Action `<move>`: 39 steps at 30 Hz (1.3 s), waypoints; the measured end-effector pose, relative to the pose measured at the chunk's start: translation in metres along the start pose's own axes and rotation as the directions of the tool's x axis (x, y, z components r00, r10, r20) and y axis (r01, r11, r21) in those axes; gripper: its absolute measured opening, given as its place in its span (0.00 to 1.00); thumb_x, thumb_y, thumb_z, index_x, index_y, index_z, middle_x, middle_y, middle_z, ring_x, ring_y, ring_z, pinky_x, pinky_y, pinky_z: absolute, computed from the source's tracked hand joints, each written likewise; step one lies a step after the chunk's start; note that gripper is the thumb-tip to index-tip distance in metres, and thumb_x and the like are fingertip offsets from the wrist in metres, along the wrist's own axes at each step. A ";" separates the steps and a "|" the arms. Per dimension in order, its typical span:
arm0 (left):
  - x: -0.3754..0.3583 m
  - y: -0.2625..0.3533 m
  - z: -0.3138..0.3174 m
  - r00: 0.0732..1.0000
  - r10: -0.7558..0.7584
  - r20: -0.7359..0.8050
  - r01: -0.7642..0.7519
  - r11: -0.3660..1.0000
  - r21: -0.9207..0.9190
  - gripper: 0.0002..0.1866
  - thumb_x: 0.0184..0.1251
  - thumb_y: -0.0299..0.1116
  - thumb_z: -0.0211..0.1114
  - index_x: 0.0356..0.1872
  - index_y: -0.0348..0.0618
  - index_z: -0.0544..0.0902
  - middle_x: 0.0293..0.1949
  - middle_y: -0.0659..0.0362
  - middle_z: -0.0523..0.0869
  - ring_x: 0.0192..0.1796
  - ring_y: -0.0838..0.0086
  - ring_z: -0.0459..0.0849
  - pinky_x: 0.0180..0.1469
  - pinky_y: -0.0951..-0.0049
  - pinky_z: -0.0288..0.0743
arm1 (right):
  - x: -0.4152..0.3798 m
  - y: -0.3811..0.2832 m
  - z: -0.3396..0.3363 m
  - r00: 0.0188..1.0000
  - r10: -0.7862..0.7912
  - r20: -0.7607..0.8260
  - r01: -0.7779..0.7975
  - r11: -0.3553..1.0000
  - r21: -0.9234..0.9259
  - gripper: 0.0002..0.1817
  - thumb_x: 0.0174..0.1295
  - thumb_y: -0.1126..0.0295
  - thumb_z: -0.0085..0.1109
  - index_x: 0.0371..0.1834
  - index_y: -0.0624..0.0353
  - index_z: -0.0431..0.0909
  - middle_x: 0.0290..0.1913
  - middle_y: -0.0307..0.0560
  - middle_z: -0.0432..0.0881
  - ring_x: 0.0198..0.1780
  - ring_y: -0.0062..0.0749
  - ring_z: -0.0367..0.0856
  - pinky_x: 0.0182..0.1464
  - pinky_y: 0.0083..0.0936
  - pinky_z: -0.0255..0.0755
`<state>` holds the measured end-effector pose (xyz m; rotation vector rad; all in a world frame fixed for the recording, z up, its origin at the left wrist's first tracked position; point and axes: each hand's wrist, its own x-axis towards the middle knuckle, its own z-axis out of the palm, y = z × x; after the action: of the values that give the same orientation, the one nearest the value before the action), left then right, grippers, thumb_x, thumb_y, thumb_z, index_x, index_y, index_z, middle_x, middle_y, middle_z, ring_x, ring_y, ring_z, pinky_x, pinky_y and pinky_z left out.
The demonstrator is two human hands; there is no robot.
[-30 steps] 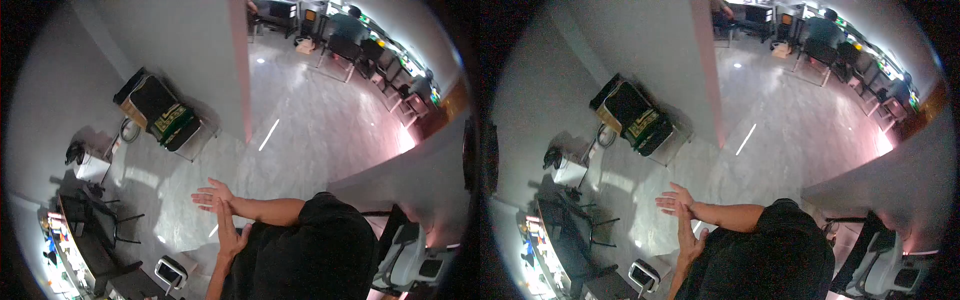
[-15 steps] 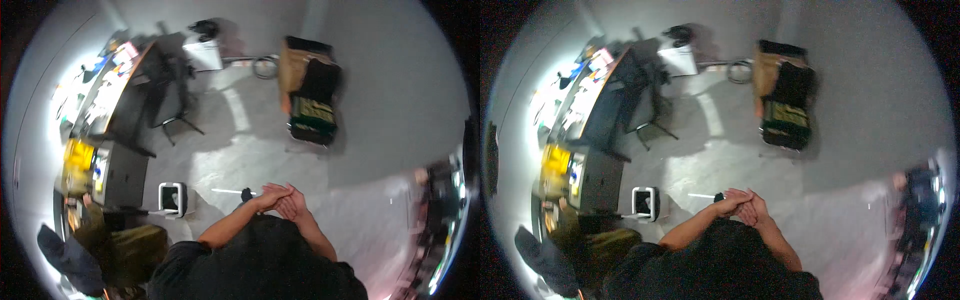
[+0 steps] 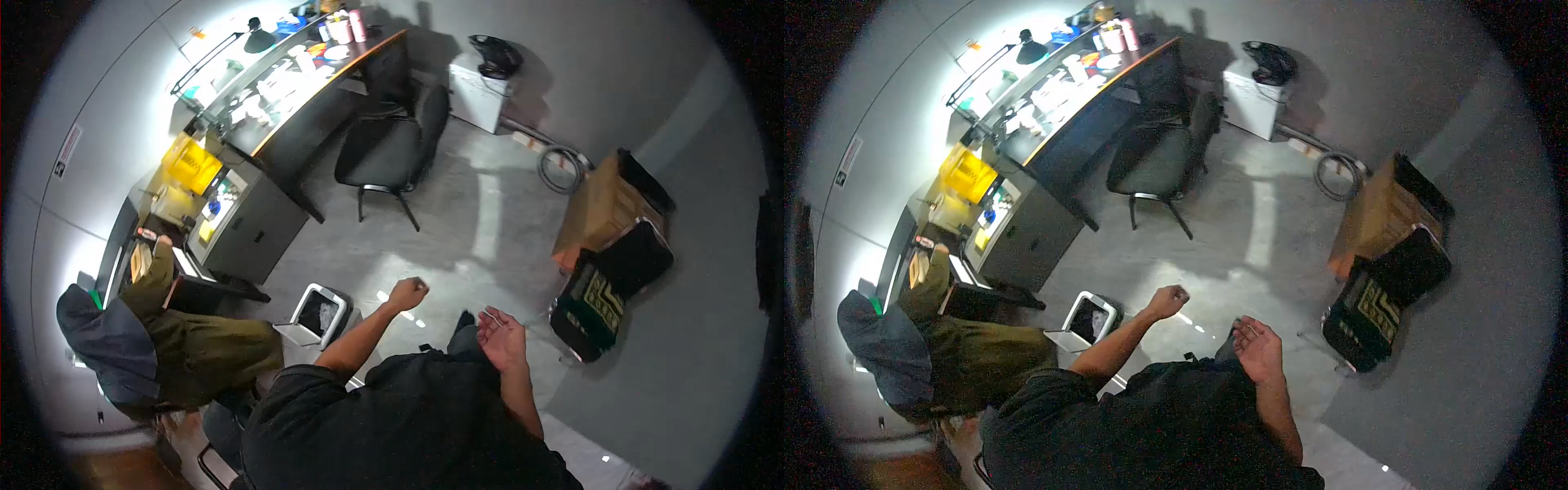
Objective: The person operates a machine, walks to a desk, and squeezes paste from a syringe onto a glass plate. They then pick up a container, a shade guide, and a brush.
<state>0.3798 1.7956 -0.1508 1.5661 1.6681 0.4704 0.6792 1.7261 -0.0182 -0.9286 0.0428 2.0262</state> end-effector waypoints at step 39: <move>0.108 -0.403 -0.333 0.391 -0.908 -0.149 0.332 0.291 -0.897 0.08 0.65 0.31 0.63 0.28 0.42 0.87 0.21 0.61 0.83 0.23 0.75 0.80 0.26 0.71 0.73 | 0.637 0.024 0.537 0.934 0.353 0.053 -0.307 0.870 -0.386 0.08 0.69 0.66 0.56 0.43 0.58 0.79 0.37 0.40 0.80 0.38 0.29 0.77 0.41 0.27 0.72</move>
<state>-0.1285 1.9101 -0.2670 -0.1560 2.0322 1.1506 0.1303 2.3530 -0.0373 -1.0850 -0.2796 2.4635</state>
